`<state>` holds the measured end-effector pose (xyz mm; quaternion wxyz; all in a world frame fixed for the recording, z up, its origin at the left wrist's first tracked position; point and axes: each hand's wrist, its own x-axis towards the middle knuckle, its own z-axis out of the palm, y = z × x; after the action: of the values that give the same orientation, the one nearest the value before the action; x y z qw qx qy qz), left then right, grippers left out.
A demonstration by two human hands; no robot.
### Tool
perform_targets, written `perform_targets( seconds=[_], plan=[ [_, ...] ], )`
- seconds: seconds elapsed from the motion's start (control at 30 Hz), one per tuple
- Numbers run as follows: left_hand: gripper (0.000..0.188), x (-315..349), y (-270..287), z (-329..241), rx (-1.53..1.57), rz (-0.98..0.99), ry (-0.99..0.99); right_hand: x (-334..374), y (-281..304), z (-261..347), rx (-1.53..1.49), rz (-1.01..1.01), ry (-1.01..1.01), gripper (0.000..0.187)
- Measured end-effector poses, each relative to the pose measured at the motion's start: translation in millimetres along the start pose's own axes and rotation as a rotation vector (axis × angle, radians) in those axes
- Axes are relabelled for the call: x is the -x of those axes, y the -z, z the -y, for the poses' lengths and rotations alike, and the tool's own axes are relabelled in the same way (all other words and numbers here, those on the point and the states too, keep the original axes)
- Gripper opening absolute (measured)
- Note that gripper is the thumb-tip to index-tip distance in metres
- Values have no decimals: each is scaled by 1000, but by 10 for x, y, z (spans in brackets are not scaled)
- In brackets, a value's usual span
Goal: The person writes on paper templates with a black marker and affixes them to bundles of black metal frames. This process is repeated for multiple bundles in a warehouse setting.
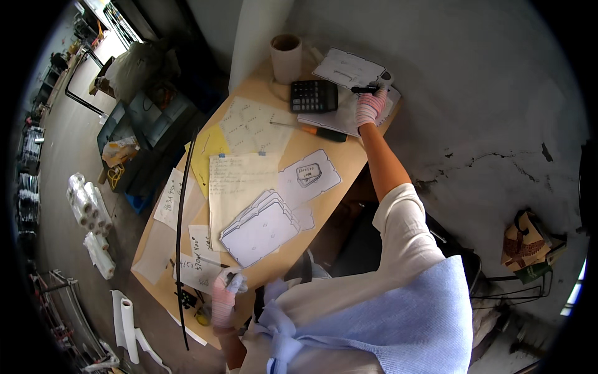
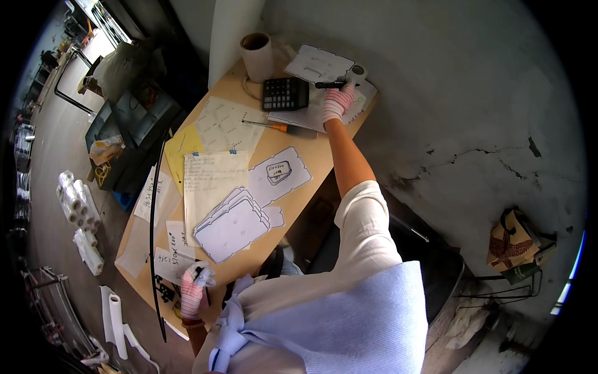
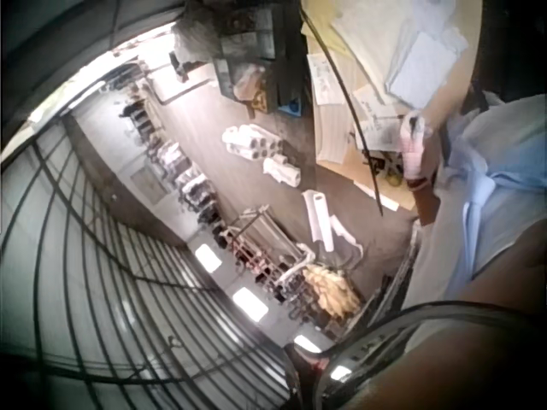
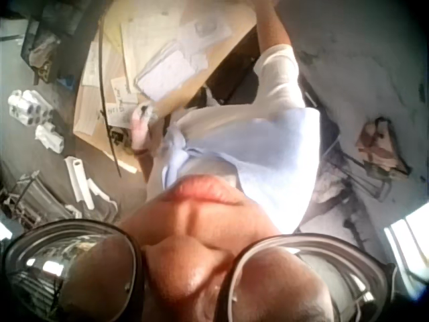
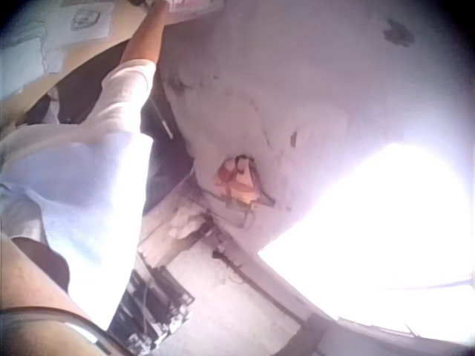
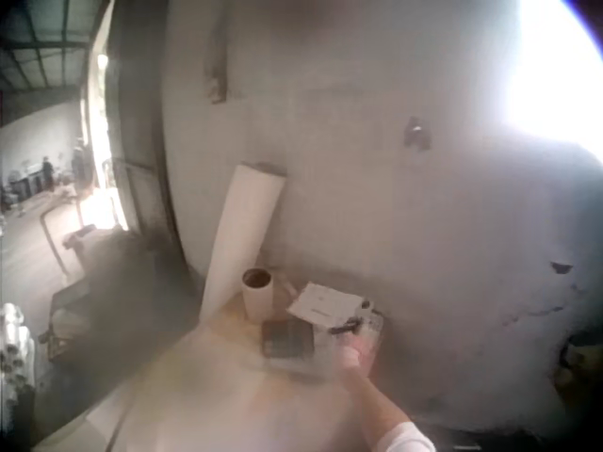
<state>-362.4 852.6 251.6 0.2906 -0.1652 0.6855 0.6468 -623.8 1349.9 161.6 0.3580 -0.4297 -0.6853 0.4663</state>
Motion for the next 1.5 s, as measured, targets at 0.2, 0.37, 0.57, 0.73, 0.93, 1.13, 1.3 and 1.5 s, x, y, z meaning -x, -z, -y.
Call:
perform_targets(
  seconds=[0.2,0.37,0.57,0.73,0.93,1.13,1.3,1.5],
  plan=[
    [24,22,11,117,-16,-17,-12,72,-12,127,593,-184,-11,35],
    [30,-46,-126,99,-6,-6,-78,849,626,404,-624,-101,239,25],
    [36,-484,-292,-38,-49,112,-184,2206,1186,642,-572,596,-110,40],
    [39,-678,-767,-576,-448,65,-517,2497,1298,763,-669,847,-370,24],
    [37,-733,-1047,-767,-406,45,-610,2534,1351,999,-759,951,-458,23],
    [35,-673,-1116,-851,-406,25,-631,2621,1289,985,-710,1002,-413,19],
    [40,-730,-1047,-694,-935,-76,-679,2656,1290,946,-570,1183,-427,17],
    [31,-528,-1058,-558,-470,-96,-826,2748,1477,773,-775,1287,-779,43]
  ],
)
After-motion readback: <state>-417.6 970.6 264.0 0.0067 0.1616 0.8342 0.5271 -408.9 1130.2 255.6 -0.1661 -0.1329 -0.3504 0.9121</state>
